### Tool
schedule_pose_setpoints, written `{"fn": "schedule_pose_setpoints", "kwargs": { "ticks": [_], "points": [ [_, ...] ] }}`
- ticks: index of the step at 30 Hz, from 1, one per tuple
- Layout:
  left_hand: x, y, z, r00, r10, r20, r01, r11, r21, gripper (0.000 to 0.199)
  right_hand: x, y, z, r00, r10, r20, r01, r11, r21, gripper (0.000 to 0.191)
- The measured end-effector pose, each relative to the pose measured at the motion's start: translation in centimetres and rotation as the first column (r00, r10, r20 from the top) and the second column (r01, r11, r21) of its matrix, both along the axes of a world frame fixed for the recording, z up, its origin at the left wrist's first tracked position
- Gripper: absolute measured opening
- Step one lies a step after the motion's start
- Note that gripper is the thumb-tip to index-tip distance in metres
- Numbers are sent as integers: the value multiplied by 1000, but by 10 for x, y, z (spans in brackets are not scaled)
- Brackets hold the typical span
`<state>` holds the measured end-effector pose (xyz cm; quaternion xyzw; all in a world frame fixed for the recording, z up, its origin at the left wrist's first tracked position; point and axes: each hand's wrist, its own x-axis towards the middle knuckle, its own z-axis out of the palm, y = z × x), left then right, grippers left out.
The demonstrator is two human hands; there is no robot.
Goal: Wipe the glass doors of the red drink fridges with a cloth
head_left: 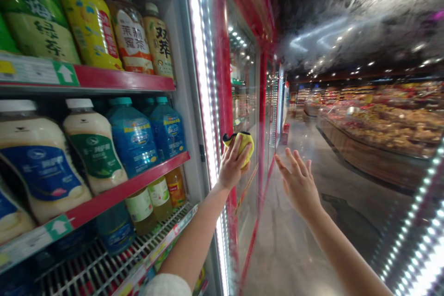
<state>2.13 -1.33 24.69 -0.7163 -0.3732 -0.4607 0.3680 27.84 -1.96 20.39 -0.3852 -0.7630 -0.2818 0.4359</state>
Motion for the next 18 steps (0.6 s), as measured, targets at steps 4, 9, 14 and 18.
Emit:
{"fn": "schedule_pose_setpoints", "kwargs": {
  "ticks": [4,9,14,18],
  "points": [
    [-1,5,3,986,15,166,-26,998,61,83,0,2,0,1000,-4,-3,4,1000,5,93],
    [41,19,57,948,-36,316,12,997,77,81,-1,6,-1,1000,-11,-5,11,1000,-8,85],
    [47,9,20,999,-36,-18,35,999,-13,70,5,11,1,1000,20,-5,-20,999,-32,76],
    [33,8,19,993,87,84,-90,995,41,72,10,14,4,997,82,-6,-83,994,-69,73]
  ]
}}
